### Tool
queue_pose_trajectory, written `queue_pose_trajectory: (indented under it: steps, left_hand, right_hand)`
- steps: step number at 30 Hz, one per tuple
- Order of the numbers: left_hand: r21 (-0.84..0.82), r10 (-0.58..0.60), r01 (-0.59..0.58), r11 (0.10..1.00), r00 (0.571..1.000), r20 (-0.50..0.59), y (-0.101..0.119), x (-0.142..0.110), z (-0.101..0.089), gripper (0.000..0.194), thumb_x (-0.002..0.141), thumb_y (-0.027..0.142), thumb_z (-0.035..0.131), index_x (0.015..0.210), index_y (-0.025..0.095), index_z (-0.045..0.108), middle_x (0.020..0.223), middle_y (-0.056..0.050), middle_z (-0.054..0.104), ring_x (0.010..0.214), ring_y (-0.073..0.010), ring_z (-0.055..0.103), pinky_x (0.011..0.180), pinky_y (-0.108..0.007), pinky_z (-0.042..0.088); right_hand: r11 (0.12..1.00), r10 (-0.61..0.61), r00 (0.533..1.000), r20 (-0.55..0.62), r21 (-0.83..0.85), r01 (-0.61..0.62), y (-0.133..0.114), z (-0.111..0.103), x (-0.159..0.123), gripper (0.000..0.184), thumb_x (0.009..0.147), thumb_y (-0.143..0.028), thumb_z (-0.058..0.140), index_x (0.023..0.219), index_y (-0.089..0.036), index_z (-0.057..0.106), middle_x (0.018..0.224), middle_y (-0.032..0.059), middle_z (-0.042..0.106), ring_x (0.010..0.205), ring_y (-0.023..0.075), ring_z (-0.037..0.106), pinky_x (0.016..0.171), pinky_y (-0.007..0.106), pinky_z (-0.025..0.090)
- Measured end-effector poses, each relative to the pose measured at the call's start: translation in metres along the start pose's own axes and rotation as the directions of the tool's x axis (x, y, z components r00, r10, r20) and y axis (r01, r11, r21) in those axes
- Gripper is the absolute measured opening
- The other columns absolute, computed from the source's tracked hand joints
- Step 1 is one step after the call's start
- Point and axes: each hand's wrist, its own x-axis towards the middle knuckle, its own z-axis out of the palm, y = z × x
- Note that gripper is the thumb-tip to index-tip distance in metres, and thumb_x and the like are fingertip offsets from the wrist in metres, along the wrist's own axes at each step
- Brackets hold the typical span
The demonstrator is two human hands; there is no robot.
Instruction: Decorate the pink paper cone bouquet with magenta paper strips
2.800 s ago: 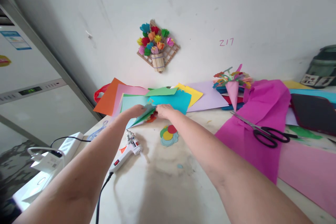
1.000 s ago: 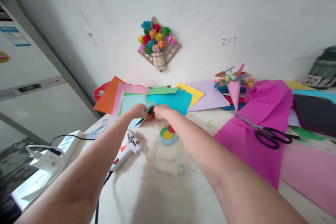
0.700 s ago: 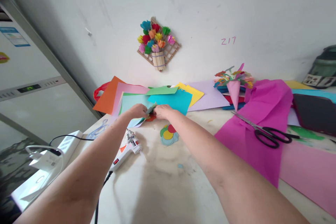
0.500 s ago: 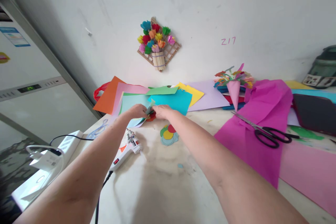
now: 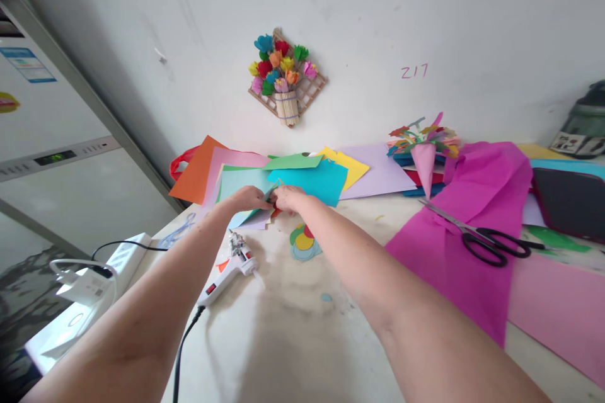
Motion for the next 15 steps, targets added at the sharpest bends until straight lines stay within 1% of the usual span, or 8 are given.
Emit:
queue_pose_trajectory:
  steps: [2,5,7,8,10,12,15]
  left_hand:
    - [0.014,-0.014,0.014,1.0,1.0,-0.008,-0.002,0.0,0.001,0.043,0.066,0.053,0.052,0.083,0.018,0.07,0.08,-0.008,0.069,0.077,-0.0224,0.061,0.059,-0.025,0.038]
    - [0.041,-0.057,0.059,0.997,0.997,-0.047,-0.005,0.0,0.005,0.033,0.071,0.035,0.052,0.091,0.016,0.069,0.091,-0.01,0.07,0.086,-0.0224,0.062,0.066,-0.024,0.041]
    - [0.042,-0.093,0.096,0.994,0.994,-0.064,-0.007,0.001,0.006,0.031,0.074,0.024,0.048,0.096,0.015,0.068,0.097,-0.011,0.069,0.091,-0.0221,0.062,0.07,-0.023,0.042]
    - [0.037,-0.105,0.108,0.994,0.992,-0.064,-0.008,0.002,0.007,0.032,0.075,0.021,0.046,0.097,0.014,0.068,0.098,-0.011,0.069,0.092,-0.0219,0.062,0.071,-0.023,0.042]
    - [0.022,-0.117,0.118,0.993,0.992,-0.057,-0.01,0.003,0.007,0.032,0.076,0.019,0.045,0.098,0.015,0.068,0.098,-0.01,0.069,0.092,-0.0219,0.062,0.072,-0.023,0.043]
    - [0.005,-0.122,0.123,0.992,0.991,-0.057,-0.012,0.004,0.006,0.03,0.077,0.019,0.046,0.097,0.013,0.068,0.098,-0.011,0.069,0.092,-0.0225,0.062,0.073,-0.024,0.043]
    - [-0.036,-0.116,0.113,0.993,0.99,-0.077,-0.017,0.006,0.005,0.029,0.078,0.018,0.046,0.095,0.01,0.067,0.094,-0.013,0.068,0.09,-0.0223,0.062,0.074,-0.025,0.044]
  right_hand:
    - [1.0,0.02,1.0,-0.015,0.017,-0.02,-0.002,-0.002,0.001,0.062,0.065,-0.005,0.052,0.121,-0.032,0.057,0.12,-0.0035,0.063,0.096,0.0176,0.064,0.071,0.023,0.051]
    - [0.999,0.004,1.0,-0.03,0.054,-0.003,-0.004,-0.003,0.001,0.065,0.063,-0.003,0.052,0.122,-0.03,0.056,0.122,-0.004,0.061,0.096,0.0166,0.064,0.072,0.022,0.05]
    - [0.995,-0.02,0.999,-0.045,0.095,0.025,-0.002,-0.003,0.001,0.065,0.063,-0.003,0.052,0.122,-0.03,0.055,0.126,-0.0046,0.059,0.097,0.0164,0.063,0.068,0.021,0.051]
    - [0.993,-0.03,0.998,-0.061,0.114,0.037,0.0,-0.003,0.001,0.065,0.064,-0.003,0.052,0.123,-0.029,0.054,0.127,-0.0045,0.058,0.099,0.0166,0.063,0.066,0.02,0.05]
    - [0.991,-0.025,0.994,-0.106,0.128,0.039,0.004,-0.001,0.001,0.063,0.065,-0.005,0.051,0.123,-0.027,0.054,0.128,-0.0031,0.058,0.103,0.0176,0.061,0.062,0.02,0.049]
    - [0.995,0.003,0.991,-0.134,0.097,0.01,0.008,0.0,0.001,0.057,0.066,-0.007,0.051,0.12,-0.026,0.056,0.123,-0.0005,0.061,0.101,0.019,0.061,0.061,0.021,0.049]
    - [1.0,0.03,0.993,-0.113,0.009,-0.029,0.011,0.002,-0.002,0.044,0.071,-0.012,0.052,0.111,-0.028,0.063,0.114,0.0015,0.065,0.096,0.0211,0.063,0.067,0.025,0.049]
